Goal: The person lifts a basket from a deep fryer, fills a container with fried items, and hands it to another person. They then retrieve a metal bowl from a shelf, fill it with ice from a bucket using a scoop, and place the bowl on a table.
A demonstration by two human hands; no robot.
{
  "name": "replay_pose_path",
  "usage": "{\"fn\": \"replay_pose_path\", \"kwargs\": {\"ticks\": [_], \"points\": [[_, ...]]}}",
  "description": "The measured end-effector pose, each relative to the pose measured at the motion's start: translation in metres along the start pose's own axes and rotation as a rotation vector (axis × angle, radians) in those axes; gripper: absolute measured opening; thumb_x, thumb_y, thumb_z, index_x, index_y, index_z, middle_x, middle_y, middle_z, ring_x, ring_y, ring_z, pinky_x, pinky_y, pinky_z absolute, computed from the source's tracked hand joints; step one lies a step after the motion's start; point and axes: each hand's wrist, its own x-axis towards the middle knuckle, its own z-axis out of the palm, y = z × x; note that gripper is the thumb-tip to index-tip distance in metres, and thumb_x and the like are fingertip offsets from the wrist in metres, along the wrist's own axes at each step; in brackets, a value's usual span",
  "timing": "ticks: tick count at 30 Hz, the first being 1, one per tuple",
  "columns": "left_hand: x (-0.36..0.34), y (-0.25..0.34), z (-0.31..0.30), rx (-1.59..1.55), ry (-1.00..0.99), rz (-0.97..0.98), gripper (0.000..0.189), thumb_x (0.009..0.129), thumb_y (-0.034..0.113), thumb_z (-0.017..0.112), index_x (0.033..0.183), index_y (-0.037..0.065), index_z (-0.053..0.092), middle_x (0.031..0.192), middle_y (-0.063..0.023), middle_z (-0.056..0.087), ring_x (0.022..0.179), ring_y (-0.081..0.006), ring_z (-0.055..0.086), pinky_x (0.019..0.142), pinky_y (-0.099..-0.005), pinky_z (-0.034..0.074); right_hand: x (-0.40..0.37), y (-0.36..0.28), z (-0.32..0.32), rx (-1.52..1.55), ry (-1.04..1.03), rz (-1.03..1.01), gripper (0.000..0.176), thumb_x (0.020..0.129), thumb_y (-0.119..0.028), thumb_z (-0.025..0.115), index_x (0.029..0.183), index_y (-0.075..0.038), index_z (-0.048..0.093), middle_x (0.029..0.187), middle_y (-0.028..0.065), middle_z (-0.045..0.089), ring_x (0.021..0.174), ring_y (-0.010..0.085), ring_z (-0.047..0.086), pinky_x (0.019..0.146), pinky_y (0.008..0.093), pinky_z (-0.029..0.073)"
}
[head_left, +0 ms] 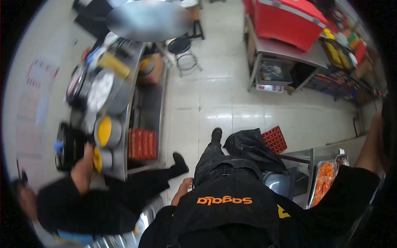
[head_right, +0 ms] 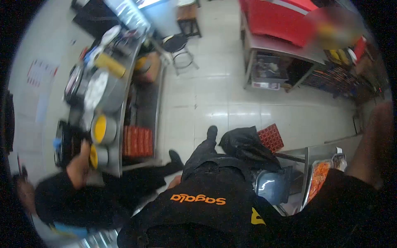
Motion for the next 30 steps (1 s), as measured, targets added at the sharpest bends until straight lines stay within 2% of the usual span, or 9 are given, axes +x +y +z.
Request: {"fn": "replay_pose_path", "kwargs": {"ticks": [6, 9, 17, 20, 23, 25, 27, 28, 30], "points": [[0.063, 0.235, -0.044, 0.201, -0.112, -0.031, 0.027, 0.081, 0.029, 0.049, 0.104, 0.018, 0.057, 0.081, 0.0004, 0.054, 0.065, -0.0161, 0.051, 0.063, -0.0376, 0.043, 0.092, -0.188, -0.127, -0.164, 0.418, -0.345, 0.024, 0.08, -0.023, 0.058, 0.099, -0.008, 0.057, 0.085, -0.0009, 0.06, 0.069, 0.0094, 0.055, 0.061, 0.0237, 0.044], [0.115, 0.385, -0.069, 0.495, -0.225, 0.305, 0.024, 0.08, 0.031, 0.05, 0.096, 0.014, 0.055, 0.084, -0.0037, 0.057, 0.072, -0.0199, 0.057, 0.067, -0.0435, 0.045, 0.102, -0.275, -0.161, -0.245, 0.539, -0.483, 0.024, 0.08, -0.024, 0.059, 0.099, -0.009, 0.057, 0.084, -0.0013, 0.061, 0.067, 0.0091, 0.055, 0.06, 0.0236, 0.044], [0.07, 0.728, 0.101, 0.591, 0.023, 0.575, 0.017, 0.084, 0.02, 0.046, 0.094, 0.009, 0.054, 0.081, -0.0054, 0.056, 0.067, -0.0175, 0.057, 0.055, -0.0343, 0.046, 0.061, -0.39, -0.205, -0.311, 0.699, -0.865, 0.024, 0.08, -0.026, 0.06, 0.098, -0.01, 0.058, 0.082, -0.0022, 0.061, 0.064, 0.0083, 0.055, 0.057, 0.0233, 0.044], [0.071, 0.759, 0.19, 0.51, -0.11, 0.559, 0.021, 0.085, 0.021, 0.045, 0.099, 0.008, 0.054, 0.092, -0.0072, 0.057, 0.077, -0.0194, 0.058, 0.064, -0.0353, 0.048, 0.037, -0.362, -0.217, 0.102, 0.479, -1.183, 0.025, 0.08, -0.027, 0.061, 0.098, -0.011, 0.058, 0.081, -0.0025, 0.061, 0.063, 0.0081, 0.055, 0.056, 0.0231, 0.044], [0.091, 0.762, 0.284, 0.563, -0.344, 0.436, 0.028, 0.086, 0.024, 0.044, 0.111, 0.01, 0.049, 0.103, -0.0084, 0.056, 0.088, -0.0218, 0.057, 0.073, -0.0366, 0.048, 0.048, -0.279, -0.241, 1.133, -0.319, -1.35, 0.025, 0.08, -0.027, 0.062, 0.098, -0.011, 0.058, 0.08, -0.0029, 0.061, 0.062, 0.0078, 0.055, 0.055, 0.023, 0.045], [0.096, 0.754, 0.351, 0.299, -0.568, 0.24, 0.027, 0.086, 0.024, 0.046, 0.109, 0.009, 0.049, 0.107, -0.0086, 0.054, 0.095, -0.0222, 0.056, 0.081, -0.04, 0.048, 0.079, -0.183, -0.254, 1.674, -0.598, -1.307, 0.025, 0.08, -0.028, 0.062, 0.097, -0.011, 0.058, 0.08, -0.0031, 0.062, 0.061, 0.0076, 0.055, 0.055, 0.0229, 0.045], [0.099, 0.748, 0.419, -0.05, -0.734, -0.011, 0.026, 0.086, 0.024, 0.046, 0.107, 0.009, 0.049, 0.104, -0.0127, 0.056, 0.087, -0.0249, 0.059, 0.071, -0.0397, 0.052, 0.126, -0.048, -0.251, 1.825, -0.106, -1.151, 0.029, 0.08, -0.03, 0.06, 0.102, -0.01, 0.056, 0.085, -0.0009, 0.061, 0.066, 0.0106, 0.055, 0.059, 0.0248, 0.045], [0.131, 0.746, 0.449, 0.044, -0.755, -0.098, 0.025, 0.086, 0.024, 0.045, 0.106, 0.008, 0.05, 0.102, -0.0136, 0.057, 0.083, -0.0257, 0.06, 0.068, -0.0399, 0.052, 0.163, 0.044, -0.23, 1.505, 0.536, -0.691, 0.034, 0.081, -0.032, 0.058, 0.106, -0.009, 0.053, 0.09, 0.0014, 0.06, 0.072, 0.0137, 0.056, 0.064, 0.0267, 0.045], [0.129, 0.738, 0.508, 0.885, -0.591, 0.105, 0.035, 0.084, 0.03, 0.048, 0.106, 0.005, 0.054, 0.101, -0.0159, 0.059, 0.083, -0.0285, 0.061, 0.069, -0.0411, 0.051, 0.203, 0.184, -0.167, -0.008, 0.504, 0.303, 0.044, 0.083, -0.036, 0.054, 0.115, -0.006, 0.049, 0.1, 0.006, 0.059, 0.084, 0.0198, 0.056, 0.074, 0.0305, 0.045]]}}
